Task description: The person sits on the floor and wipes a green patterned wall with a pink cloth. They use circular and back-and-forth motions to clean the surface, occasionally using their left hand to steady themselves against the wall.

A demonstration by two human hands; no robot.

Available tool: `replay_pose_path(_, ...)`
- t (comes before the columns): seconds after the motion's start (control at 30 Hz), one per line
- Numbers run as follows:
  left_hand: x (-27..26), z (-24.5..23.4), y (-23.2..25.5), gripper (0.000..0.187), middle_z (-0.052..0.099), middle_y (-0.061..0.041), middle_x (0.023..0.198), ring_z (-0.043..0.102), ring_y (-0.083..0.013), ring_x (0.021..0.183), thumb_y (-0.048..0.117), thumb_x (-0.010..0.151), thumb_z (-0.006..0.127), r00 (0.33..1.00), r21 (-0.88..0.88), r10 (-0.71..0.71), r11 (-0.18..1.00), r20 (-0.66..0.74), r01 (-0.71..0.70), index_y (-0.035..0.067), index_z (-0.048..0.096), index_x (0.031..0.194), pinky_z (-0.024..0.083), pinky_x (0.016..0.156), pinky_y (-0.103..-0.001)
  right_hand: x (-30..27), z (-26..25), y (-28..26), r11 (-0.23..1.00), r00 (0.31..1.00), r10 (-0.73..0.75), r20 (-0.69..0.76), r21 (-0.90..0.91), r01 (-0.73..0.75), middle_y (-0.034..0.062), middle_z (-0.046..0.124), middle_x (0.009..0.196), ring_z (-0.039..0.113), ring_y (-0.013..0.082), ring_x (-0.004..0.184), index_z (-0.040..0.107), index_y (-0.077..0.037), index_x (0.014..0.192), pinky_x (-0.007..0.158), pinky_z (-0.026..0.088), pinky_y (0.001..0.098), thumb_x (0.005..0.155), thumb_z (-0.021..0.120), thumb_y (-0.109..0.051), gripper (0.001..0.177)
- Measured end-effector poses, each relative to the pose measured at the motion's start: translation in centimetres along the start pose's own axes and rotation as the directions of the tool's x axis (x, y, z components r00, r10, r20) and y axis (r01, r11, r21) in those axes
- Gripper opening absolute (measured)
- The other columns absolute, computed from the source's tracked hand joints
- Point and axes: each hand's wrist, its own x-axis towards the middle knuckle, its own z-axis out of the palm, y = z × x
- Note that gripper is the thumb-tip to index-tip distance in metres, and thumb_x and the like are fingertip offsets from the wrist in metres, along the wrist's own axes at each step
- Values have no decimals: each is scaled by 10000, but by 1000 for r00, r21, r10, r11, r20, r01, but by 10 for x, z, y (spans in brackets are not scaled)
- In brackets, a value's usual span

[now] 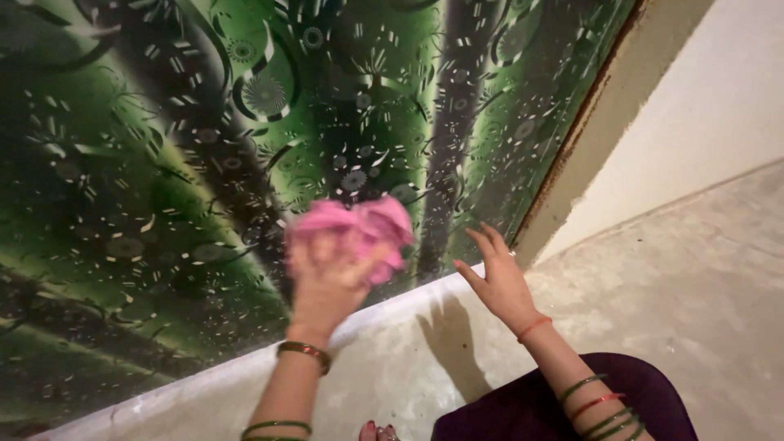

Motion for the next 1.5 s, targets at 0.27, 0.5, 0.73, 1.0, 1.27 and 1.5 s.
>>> replay_pose_path(0.27, 37, -5, 25, 385, 529, -50, 1455, 381, -368, 1428, 240, 931, 616, 973, 223, 183, 952, 138, -210, 294, 687, 1305, 257, 1151, -683, -15, -21, 3, 998, 998, 69, -2, 12, -69, 206, 410, 1557, 507, 421, 1328, 522, -64, 1415, 1063, 455, 448, 897, 714, -369, 631)
replay_pose_path(0.5, 48, -63, -32, 210, 421, 13, 1665, 246, -457, 1559, 334, 979, 836, 869, 136, -107, 971, -483, 196, 292, 810, 1183, 245, 1250, -648, 2, -8, -16, 985, 981, 153, 115, 60, -161, 156, 345, 1616, 607, 401, 1151, 470, -100, 1454, 1001, 496, 437, 873, 693, -384, 684)
replay_pose_path(0.73, 4, 23, 32, 344, 571, -7, 1452, 383, -321, 1455, 262, 932, 607, 934, 127, 254, 948, 250, -292, 241, 716, 1258, 273, 1155, -743, -6, -4, -9, 1000, 999, 14, 37, 23, -15, 211, 363, 1579, 512, 422, 1324, 480, -50, 1444, 1056, 460, 445, 889, 723, -382, 690)
replay_pose_path(1.0, 53, -29, 0, 165, 526, -91, 1549, 325, -462, 1489, 335, 988, 768, 956, 109, -58, 990, -288, 93, 274, 783, 1140, 237, 1199, -734, -9, -14, 0, 999, 999, 46, 7, 7, -46, 223, 343, 1601, 466, 446, 1371, 498, -61, 1445, 1085, 442, 462, 898, 727, -373, 670)
replay_pose_path(1.27, 30, -35, 12, 219, 579, -44, 1462, 423, -394, 1429, 224, 889, 693, 991, 230, 125, 967, -38, -113, 265, 789, 1080, 303, 1151, -703, -9, 1, -2, 1000, 998, 10, 64, 3, -10, 215, 307, 1616, 479, 444, 1343, 463, -64, 1461, 1068, 446, 458, 885, 729, -359, 700)
replay_pose_path(1.5, 61, -101, 78, 123, 602, -65, 1422, 453, -365, 1388, 203, 836, 658, 968, 87, 234, 966, 92, -242, 195, 741, 925, 359, 1100, -630, -43, -39, -3, 994, 1000, 10, -2, -107, -11, 260, 321, 1591, 453, 460, 1361, 486, -54, 1446, 1109, 401, 487, 865, 762, -402, 731)
